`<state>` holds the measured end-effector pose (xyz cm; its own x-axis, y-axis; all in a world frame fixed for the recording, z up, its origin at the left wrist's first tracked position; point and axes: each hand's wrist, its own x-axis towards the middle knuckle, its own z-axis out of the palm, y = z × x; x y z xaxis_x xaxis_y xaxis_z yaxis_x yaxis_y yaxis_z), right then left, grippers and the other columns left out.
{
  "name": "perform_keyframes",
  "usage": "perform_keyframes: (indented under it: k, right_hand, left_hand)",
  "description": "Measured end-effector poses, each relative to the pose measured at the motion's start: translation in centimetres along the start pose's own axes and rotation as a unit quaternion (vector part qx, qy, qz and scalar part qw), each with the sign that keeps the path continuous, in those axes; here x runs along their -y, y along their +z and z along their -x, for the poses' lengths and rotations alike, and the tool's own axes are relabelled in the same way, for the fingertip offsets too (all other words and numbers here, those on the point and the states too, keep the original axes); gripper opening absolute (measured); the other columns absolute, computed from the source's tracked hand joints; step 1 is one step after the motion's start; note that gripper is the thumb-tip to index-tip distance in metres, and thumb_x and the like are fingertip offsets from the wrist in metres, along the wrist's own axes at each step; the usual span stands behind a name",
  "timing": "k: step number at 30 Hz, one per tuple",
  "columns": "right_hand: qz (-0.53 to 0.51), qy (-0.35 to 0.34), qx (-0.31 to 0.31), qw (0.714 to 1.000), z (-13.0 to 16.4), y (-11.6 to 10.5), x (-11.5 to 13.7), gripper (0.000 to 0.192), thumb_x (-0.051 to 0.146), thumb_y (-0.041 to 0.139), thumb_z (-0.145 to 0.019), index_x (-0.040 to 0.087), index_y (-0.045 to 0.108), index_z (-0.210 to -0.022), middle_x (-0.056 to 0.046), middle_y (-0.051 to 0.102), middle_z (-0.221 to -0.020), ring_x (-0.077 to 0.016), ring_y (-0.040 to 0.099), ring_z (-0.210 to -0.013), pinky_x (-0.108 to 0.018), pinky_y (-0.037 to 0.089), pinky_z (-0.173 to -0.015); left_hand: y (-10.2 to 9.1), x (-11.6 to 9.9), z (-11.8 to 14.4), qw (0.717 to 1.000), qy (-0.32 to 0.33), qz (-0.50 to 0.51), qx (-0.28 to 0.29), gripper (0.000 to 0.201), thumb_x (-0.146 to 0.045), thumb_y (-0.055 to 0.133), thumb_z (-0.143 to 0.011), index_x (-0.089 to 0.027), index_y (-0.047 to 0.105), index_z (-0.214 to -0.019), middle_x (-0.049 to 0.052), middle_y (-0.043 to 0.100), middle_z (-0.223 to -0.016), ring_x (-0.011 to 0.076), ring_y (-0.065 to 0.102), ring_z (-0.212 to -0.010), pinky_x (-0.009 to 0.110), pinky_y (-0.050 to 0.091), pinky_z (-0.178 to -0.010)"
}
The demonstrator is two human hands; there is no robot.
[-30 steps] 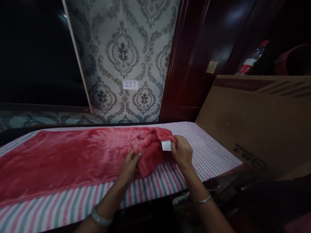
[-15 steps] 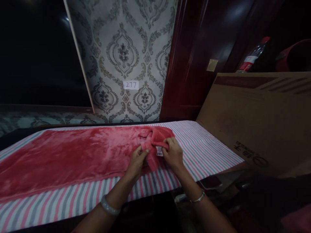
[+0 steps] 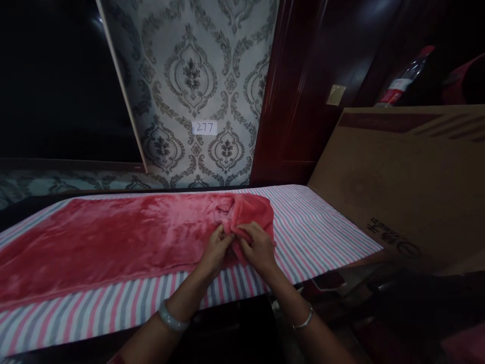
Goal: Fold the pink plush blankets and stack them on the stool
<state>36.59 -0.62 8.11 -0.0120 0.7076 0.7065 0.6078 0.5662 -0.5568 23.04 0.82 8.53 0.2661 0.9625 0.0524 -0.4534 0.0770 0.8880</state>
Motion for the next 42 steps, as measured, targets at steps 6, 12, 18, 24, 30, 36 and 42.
perform_keyframes:
  k: [6, 12, 18, 24, 30, 36, 42]
  right_hand:
    - [-0.03, 0.015, 0.008, 0.999, 0.4, -0.3, 0.1, 0.027, 0.02, 0.056, -0.088, 0.023, 0.072, -0.11, -0.006, 0.068, -0.095, -0.0198, 0.064, -0.086, -0.033, 0.054, -0.08]
    - [-0.074, 0.024, 0.055, 0.995, 1.5, -1.8, 0.0, 0.042, 0.029, 0.057, -0.092, 0.027, 0.062, -0.133, -0.008, 0.069, -0.122, -0.0231, 0.065, -0.108, -0.04, 0.052, -0.096]
    - [-0.038, -0.018, 0.069, 0.997, 3.4, -3.0, -0.1, 0.052, 0.043, 0.066, -0.09, 0.026, 0.057, -0.138, -0.009, 0.067, -0.128, -0.0266, 0.061, -0.115, -0.044, 0.05, -0.099]
    - [0.064, -0.076, 0.048, 0.994, 4.3, -2.4, -0.5, 0.056, 0.027, 0.06, -0.091, 0.024, 0.047, -0.145, -0.011, 0.063, -0.129, -0.0288, 0.057, -0.117, -0.048, 0.049, -0.1]
    - [0.046, -0.083, 0.002, 0.996, 4.2, -2.9, -1.1, 0.041, 0.023, 0.058, -0.091, 0.024, 0.056, -0.131, -0.01, 0.067, -0.117, -0.0269, 0.061, -0.11, -0.044, 0.051, -0.095]
    - [-0.053, -0.036, 0.02, 0.998, 3.7, -3.8, -0.9, 0.033, 0.042, 0.064, -0.092, 0.023, 0.062, -0.118, -0.008, 0.07, -0.109, -0.0241, 0.065, -0.1, -0.037, 0.053, -0.085]
    - [-0.04, -0.026, -0.013, 0.999, 3.4, -3.9, -0.2, 0.014, 0.026, 0.058, -0.094, 0.022, 0.068, -0.102, -0.005, 0.071, -0.093, -0.0201, 0.067, -0.087, -0.034, 0.053, -0.079]
  left_hand:
    - [0.3, 0.1, 0.0, 1.0, -0.016, 0.011, 0.018, 0.037, -0.033, 0.086, -0.058, -0.017, 0.064, -0.084, -0.002, 0.064, -0.066, 0.0102, 0.057, -0.055, 0.021, 0.046, -0.054]
    - [-0.1, -0.4, -0.6, 0.998, -0.056, 0.022, 0.02, 0.037, -0.032, 0.085, -0.057, -0.017, 0.064, -0.084, -0.003, 0.064, -0.062, 0.0105, 0.058, -0.049, 0.021, 0.047, -0.05]
    - [-0.4, -0.6, -1.0, 0.995, -0.094, 0.023, 0.032, 0.034, -0.033, 0.084, -0.058, -0.016, 0.064, -0.08, 0.002, 0.068, -0.06, 0.0172, 0.064, -0.049, 0.029, 0.055, -0.05]
    - [0.1, -0.4, -1.0, 0.995, -0.096, 0.04, 0.006, 0.028, -0.025, 0.082, -0.059, -0.016, 0.066, -0.08, 0.002, 0.071, -0.067, 0.0161, 0.066, -0.054, 0.029, 0.058, -0.053]
    - [0.7, -0.6, -1.0, 0.994, -0.098, 0.049, 0.019, 0.024, -0.025, 0.081, -0.061, -0.015, 0.066, -0.077, 0.003, 0.07, -0.066, 0.0167, 0.066, -0.055, 0.029, 0.058, -0.055]
    - [0.8, -0.6, -1.0, 0.994, -0.098, 0.048, 0.01, 0.025, -0.025, 0.082, -0.06, -0.015, 0.065, -0.076, 0.001, 0.068, -0.062, 0.0155, 0.063, -0.05, 0.029, 0.057, -0.051]
    - [0.8, -0.8, -1.0, 0.994, -0.096, 0.05, 0.019, 0.024, -0.026, 0.081, -0.063, -0.016, 0.065, -0.078, 0.001, 0.068, -0.063, 0.0164, 0.064, -0.05, 0.028, 0.057, -0.049]
